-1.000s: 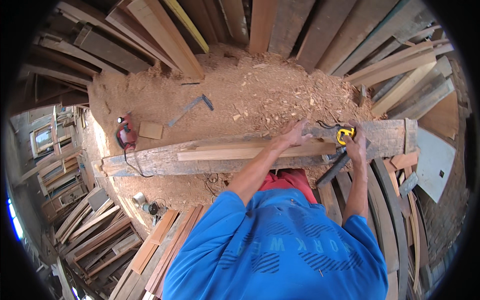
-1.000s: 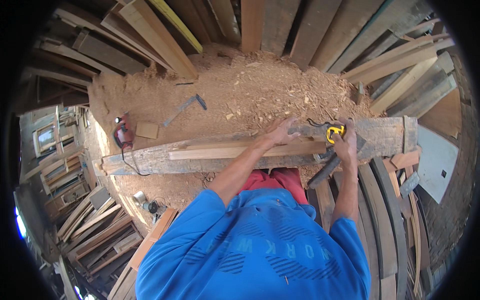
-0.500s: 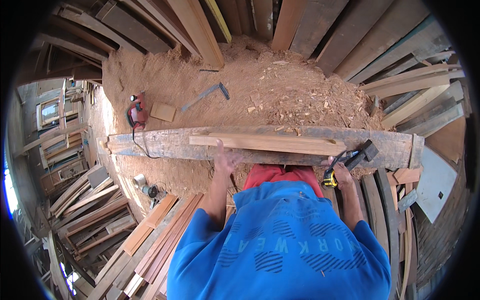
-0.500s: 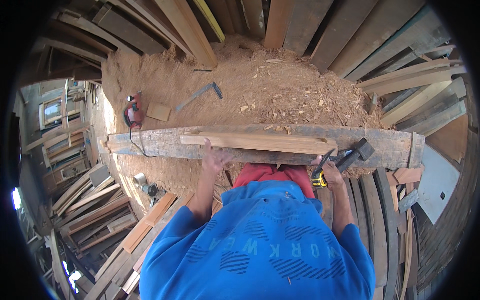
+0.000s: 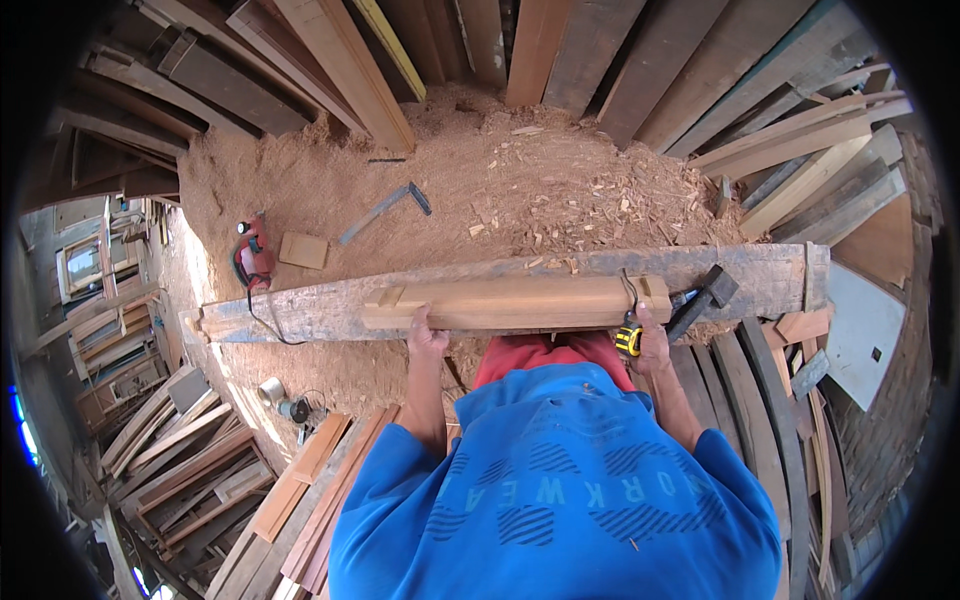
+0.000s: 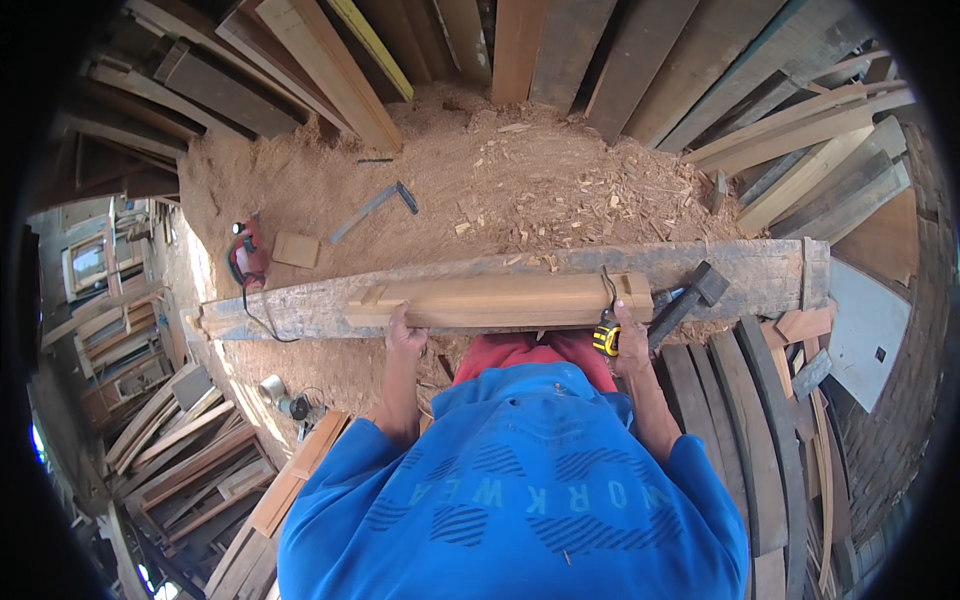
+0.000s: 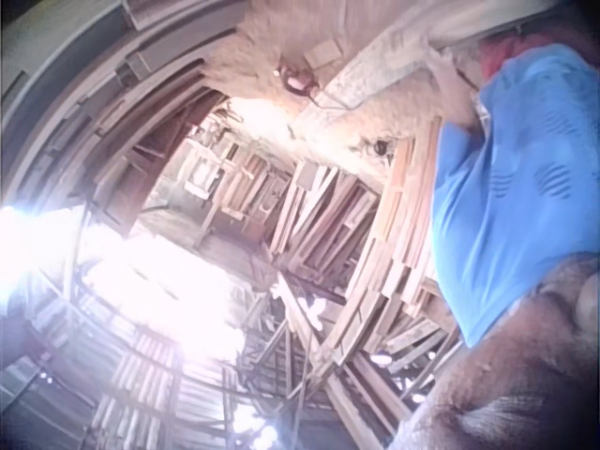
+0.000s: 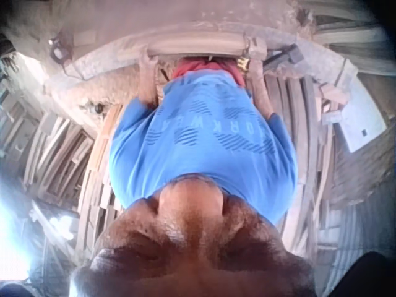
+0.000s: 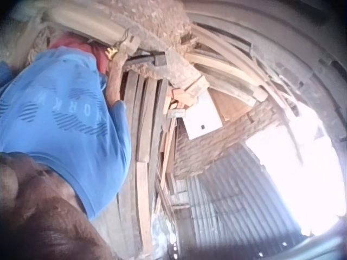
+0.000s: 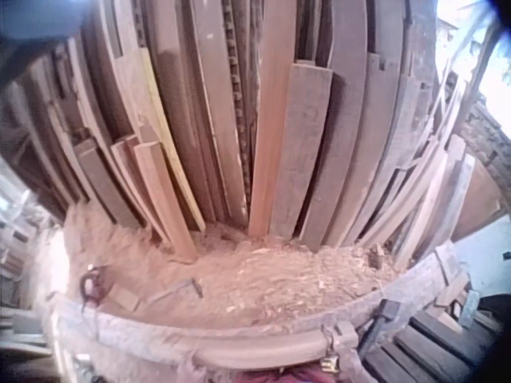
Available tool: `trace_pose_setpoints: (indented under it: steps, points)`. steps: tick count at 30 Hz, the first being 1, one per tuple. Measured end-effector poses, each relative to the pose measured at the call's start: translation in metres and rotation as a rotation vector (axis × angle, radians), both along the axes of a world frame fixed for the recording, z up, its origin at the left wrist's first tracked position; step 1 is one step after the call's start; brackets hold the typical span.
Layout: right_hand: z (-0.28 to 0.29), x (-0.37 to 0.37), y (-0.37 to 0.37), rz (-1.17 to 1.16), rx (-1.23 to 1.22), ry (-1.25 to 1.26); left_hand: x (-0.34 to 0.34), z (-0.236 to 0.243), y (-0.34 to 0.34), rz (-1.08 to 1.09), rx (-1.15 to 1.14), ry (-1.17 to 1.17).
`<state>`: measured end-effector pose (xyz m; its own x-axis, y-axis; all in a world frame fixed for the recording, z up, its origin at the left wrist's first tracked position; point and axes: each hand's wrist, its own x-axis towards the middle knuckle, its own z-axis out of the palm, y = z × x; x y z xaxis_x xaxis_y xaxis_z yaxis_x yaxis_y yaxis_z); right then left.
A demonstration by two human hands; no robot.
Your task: The person uses a chisel and a mallet to carve and shape a piece of wood in a workshop. They repeatedly strike the chisel to remove wood chips, measure the piece with a tape measure, and use a file to smooth the surface. The person handles the wood and tools with both hands, focusing on refining the shape of the wooden block.
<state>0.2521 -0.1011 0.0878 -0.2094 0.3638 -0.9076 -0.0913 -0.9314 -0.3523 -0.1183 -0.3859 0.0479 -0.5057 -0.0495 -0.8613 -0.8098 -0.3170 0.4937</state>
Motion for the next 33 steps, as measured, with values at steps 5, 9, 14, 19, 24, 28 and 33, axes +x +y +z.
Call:
trace_pose_setpoints:
  steps: [5, 9, 14, 19, 24, 28, 33]
  points:
    - [-0.017, 0.005, 0.014, -0.143, -0.002, 0.005, 0.020, 0.000, 0.008, -0.047, 0.108, 0.028]
    - [-0.023, 0.015, 0.063, -0.141, 0.051, 0.184, 0.021, 0.022, 0.072, -0.085, 0.179, 0.052]
    - [-0.005, -0.012, 0.125, -0.195, 0.205, 0.245, -0.022, 0.030, 0.144, -0.350, 0.355, 0.052]
    - [-0.009, -0.054, 0.107, 0.039, 0.212, -0.017, -0.029, 0.027, 0.170, -1.132, -0.187, 0.216]
    - [-0.044, -0.050, 0.033, 0.414, 0.376, -0.107, 0.040, 0.030, 0.126, -1.204, 0.040, 0.093]
    - [-0.031, -0.069, -0.021, 0.491, 0.441, -0.026, 0.113, 0.049, 0.129, -1.156, 0.273, -0.245]
    - [0.034, -0.091, -0.033, 0.588, 0.537, 0.137, 0.152, 0.037, 0.144, -0.946, 0.611, -0.427]
